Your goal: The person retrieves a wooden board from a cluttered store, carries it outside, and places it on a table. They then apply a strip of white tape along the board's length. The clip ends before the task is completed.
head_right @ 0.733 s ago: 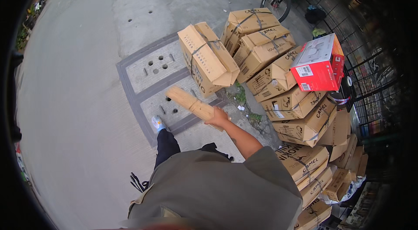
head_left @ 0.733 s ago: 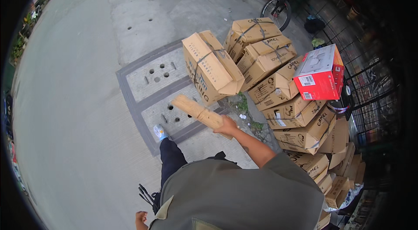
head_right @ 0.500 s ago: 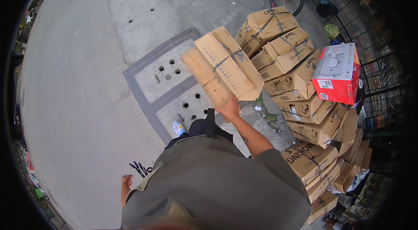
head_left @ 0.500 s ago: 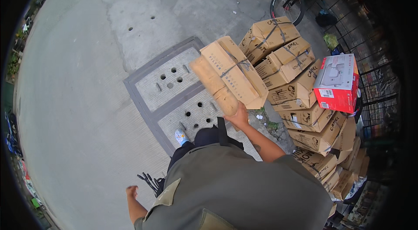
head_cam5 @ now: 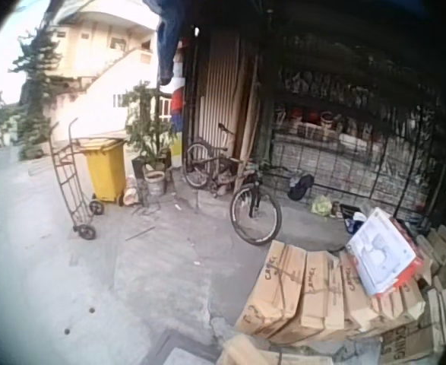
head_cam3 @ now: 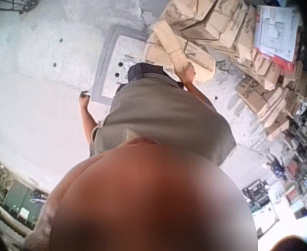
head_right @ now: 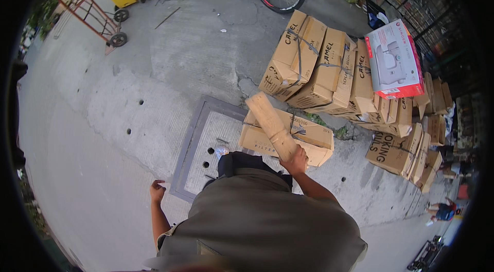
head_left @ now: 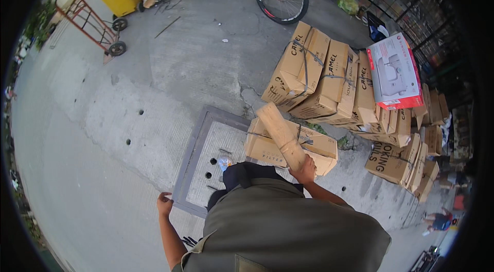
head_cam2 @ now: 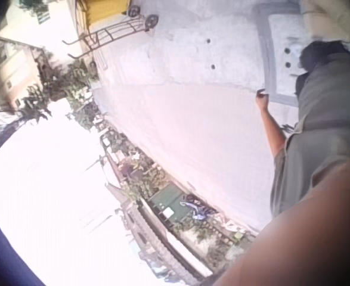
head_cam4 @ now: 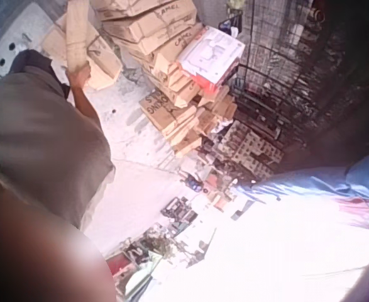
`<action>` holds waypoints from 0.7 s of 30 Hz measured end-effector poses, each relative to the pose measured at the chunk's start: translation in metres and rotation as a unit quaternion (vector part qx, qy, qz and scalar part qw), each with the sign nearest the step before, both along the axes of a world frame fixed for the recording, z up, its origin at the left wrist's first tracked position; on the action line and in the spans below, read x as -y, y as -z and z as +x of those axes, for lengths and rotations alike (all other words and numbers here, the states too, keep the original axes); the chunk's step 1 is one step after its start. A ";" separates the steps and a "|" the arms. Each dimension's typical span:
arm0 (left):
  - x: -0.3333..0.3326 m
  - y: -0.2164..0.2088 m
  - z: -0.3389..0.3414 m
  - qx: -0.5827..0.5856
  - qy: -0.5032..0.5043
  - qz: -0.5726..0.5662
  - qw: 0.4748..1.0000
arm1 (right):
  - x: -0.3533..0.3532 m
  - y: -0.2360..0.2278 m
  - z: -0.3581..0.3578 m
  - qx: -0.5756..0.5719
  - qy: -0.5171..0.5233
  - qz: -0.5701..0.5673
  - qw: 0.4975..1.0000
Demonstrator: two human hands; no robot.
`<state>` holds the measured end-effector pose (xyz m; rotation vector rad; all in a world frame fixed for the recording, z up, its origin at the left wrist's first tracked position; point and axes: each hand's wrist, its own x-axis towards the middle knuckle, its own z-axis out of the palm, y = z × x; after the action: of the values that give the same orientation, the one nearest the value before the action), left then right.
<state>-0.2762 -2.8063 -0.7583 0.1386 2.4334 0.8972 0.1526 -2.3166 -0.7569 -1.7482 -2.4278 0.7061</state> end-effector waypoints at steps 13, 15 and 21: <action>-0.024 0.044 -0.350 -0.315 0.137 -0.042 0.938 | -0.134 -0.056 -0.357 -0.042 0.025 -0.033 0.998; -0.098 0.037 -0.467 0.128 -0.058 -0.143 0.980 | -0.137 -0.071 -0.380 -0.012 0.075 -0.064 0.995; -0.492 0.009 -0.696 -0.026 0.150 -0.038 0.988 | -0.196 -0.087 -0.448 -0.001 0.215 -0.058 0.975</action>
<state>-0.9721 -2.3148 -0.7670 0.4911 2.4051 0.6737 -0.2953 -2.1204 -0.6694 -2.2102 -1.9302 0.8005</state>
